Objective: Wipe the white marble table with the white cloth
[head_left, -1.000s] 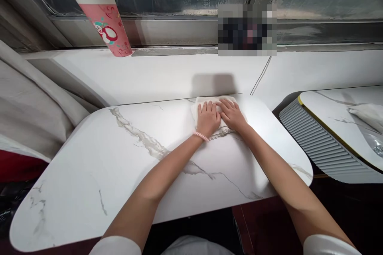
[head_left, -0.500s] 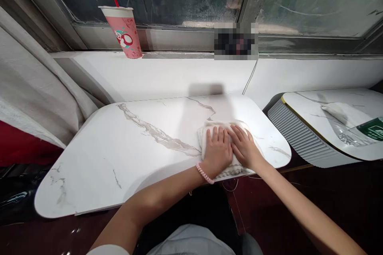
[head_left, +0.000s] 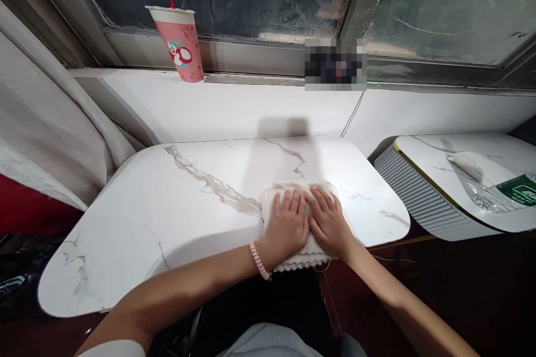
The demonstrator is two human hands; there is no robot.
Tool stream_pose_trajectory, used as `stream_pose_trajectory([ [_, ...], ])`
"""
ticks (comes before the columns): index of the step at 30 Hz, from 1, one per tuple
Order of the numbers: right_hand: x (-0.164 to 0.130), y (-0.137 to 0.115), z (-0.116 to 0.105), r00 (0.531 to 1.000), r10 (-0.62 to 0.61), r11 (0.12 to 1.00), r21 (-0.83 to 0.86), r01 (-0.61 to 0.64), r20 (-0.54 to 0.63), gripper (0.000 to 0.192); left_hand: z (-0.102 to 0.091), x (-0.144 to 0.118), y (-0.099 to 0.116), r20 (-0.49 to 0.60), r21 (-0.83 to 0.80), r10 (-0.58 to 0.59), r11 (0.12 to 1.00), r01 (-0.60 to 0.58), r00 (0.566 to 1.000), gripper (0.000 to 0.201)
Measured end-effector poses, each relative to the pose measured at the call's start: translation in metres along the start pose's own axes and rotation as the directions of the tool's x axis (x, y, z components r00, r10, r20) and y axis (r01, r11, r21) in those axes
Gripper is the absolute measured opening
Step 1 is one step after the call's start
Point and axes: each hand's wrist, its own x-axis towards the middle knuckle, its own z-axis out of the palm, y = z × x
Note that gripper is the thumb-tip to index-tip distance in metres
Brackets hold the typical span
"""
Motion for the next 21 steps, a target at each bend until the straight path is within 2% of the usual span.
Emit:
stream_pose_trajectory([
  [4, 0.043, 0.005, 0.008, 1.0, -0.011, 1.0, 0.025, 0.011, 0.006, 0.05, 0.002, 0.024, -0.027, 0.01, 0.006, -0.068, 0.998, 0.068, 0.998, 0.053],
  [9, 0.12, 0.023, 0.025, 1.0, -0.012, 1.0, 0.025, 0.012, 0.028, 0.049, 0.012, 0.074, -0.067, -0.027, 0.017, -0.192, 0.981, 0.192, 0.981, 0.05],
  [14, 0.185, 0.03, 0.042, 0.997, 0.057, 0.998, -0.01, -0.056, 0.042, 0.048, 0.02, 0.119, -0.113, -0.05, 0.009, -0.221, 0.975, 0.222, 0.974, 0.049],
  [18, 0.217, 0.026, 0.052, 0.995, 0.09, 0.996, 0.015, -0.091, 0.042, 0.047, 0.022, 0.136, -0.141, -0.066, 0.005, -0.223, 0.975, 0.224, 0.973, 0.047],
  [21, 0.228, 0.025, 0.055, 0.997, 0.068, 0.996, 0.057, -0.07, 0.03, 0.047, 0.023, 0.139, -0.149, -0.089, 0.007, -0.249, 0.968, 0.25, 0.964, 0.046],
])
